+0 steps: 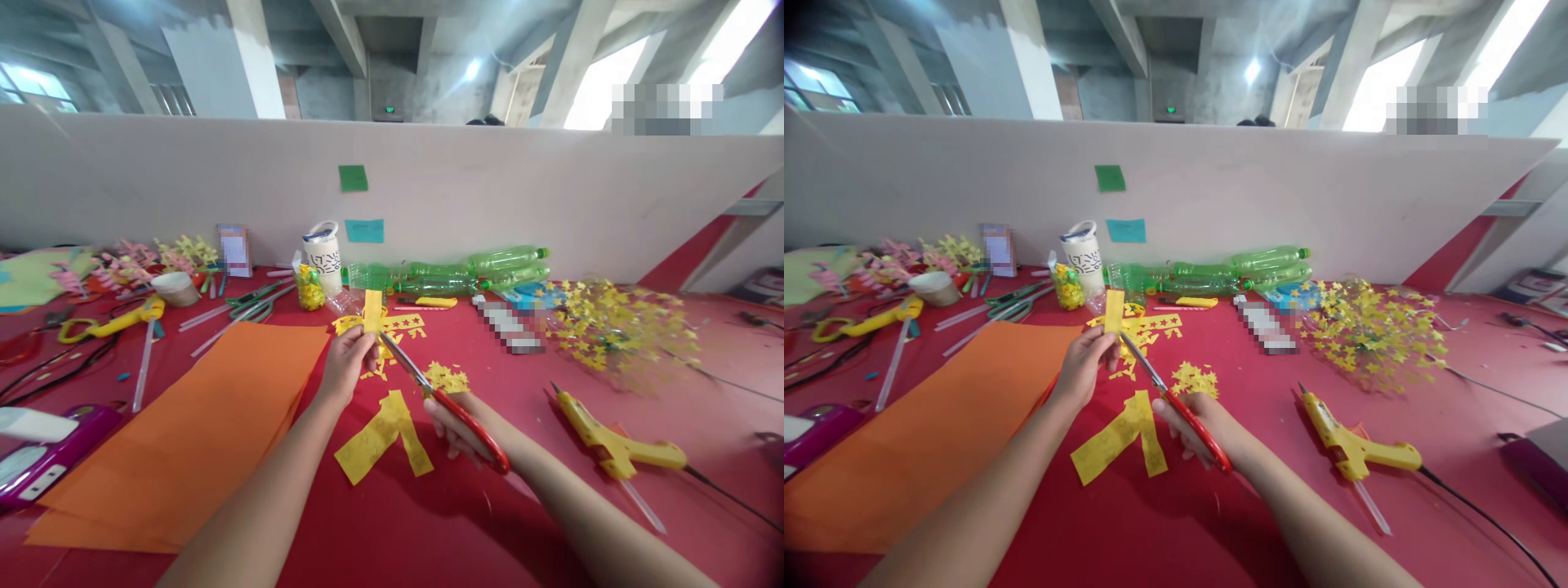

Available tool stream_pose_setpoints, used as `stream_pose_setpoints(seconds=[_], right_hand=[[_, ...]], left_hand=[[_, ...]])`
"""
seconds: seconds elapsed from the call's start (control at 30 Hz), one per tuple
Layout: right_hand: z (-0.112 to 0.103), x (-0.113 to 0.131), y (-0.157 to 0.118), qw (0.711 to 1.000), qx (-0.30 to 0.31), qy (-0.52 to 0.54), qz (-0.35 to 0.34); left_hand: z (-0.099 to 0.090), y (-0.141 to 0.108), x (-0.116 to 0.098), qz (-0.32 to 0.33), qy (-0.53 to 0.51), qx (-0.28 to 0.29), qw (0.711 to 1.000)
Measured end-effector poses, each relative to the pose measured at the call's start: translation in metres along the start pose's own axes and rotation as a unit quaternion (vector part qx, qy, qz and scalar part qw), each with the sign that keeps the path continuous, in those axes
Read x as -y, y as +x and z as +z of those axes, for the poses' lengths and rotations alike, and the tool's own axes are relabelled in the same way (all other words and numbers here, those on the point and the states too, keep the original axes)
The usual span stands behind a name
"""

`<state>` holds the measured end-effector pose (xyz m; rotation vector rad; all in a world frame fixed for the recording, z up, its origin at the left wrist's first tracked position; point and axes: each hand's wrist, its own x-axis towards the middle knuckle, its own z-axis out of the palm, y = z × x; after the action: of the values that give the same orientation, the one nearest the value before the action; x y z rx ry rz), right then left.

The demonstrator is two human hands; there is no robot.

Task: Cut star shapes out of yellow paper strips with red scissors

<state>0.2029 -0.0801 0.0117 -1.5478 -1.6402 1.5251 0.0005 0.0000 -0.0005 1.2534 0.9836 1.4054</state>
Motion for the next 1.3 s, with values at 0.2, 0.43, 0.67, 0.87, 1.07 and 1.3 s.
stream_pose_setpoints(seconds=[0.2,0.43,0.67,0.87,1.07,1.3], right_hand=[[-0.001,-0.002,0.0016,1.0,0.003,-0.003,0.013],[0.003,-0.002,0.0037,1.0,-0.011,0.024,0.002],[0.0049,-0.0028,0.0047,0.999,-0.034,0.016,0.013],[0.0037,-0.0023,0.0024,1.0,-0.018,0.008,0.012],[0.0016,0.0016,-0.0023,1.0,0.01,0.008,-0.011],[0.001,-0.003,-0.0004,0.999,0.023,0.016,-0.02]], left_hand=[[-0.0032,0.0017,0.0015,0.008,0.003,0.004,1.0],[0.0012,-0.0019,-0.0012,-0.026,-0.056,0.052,0.997],[0.003,-0.003,0.0,-0.032,-0.065,0.04,0.997],[0.0007,-0.0005,0.0003,-0.019,-0.075,0.009,0.997],[0.0002,-0.0004,0.0003,-0.002,-0.052,0.016,0.999],[-0.0008,0.0002,0.0017,0.006,-0.047,0.023,0.999]])
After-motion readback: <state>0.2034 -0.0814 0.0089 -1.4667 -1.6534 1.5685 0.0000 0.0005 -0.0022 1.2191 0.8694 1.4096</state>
